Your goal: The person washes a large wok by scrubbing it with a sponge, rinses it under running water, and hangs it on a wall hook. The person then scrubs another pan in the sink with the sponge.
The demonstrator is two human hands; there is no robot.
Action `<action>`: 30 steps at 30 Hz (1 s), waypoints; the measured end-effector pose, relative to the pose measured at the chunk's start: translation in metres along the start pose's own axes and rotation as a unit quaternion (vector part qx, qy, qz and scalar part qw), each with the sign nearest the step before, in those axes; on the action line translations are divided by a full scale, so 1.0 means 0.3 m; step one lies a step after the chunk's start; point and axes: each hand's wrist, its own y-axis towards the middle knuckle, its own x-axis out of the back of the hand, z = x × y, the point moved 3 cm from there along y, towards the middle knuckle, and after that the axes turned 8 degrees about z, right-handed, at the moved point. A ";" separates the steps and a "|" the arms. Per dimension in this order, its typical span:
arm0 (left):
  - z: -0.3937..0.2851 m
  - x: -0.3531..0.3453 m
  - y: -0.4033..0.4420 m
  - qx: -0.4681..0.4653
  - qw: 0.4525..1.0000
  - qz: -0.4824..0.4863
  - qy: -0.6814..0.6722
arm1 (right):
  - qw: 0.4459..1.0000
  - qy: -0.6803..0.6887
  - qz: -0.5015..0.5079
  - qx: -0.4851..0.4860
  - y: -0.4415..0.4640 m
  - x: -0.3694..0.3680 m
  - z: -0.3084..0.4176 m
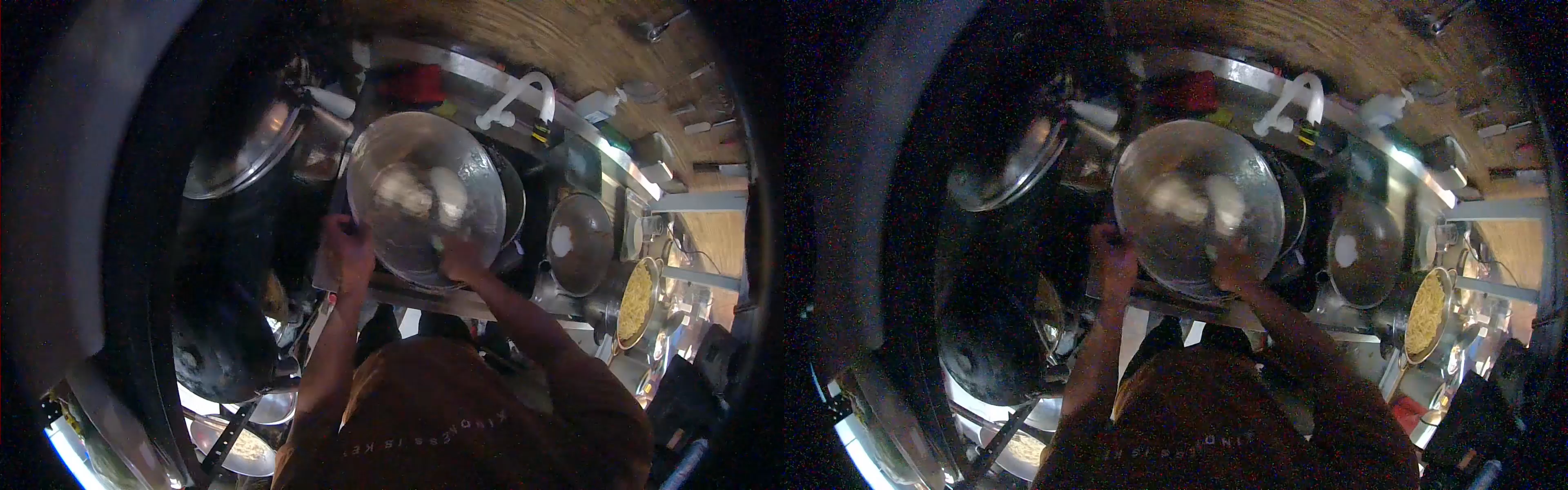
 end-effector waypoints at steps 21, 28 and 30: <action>-0.040 0.004 0.013 0.012 0.998 -0.009 0.067 | 0.872 0.004 -0.435 0.226 0.415 -0.076 0.076; -0.022 -0.012 0.010 0.074 0.997 0.031 -0.002 | 0.925 0.025 -0.354 0.138 0.256 -0.086 0.072; -0.013 -0.014 0.010 0.051 0.998 0.020 -0.015 | 0.896 0.101 -0.384 0.199 0.317 -0.020 0.222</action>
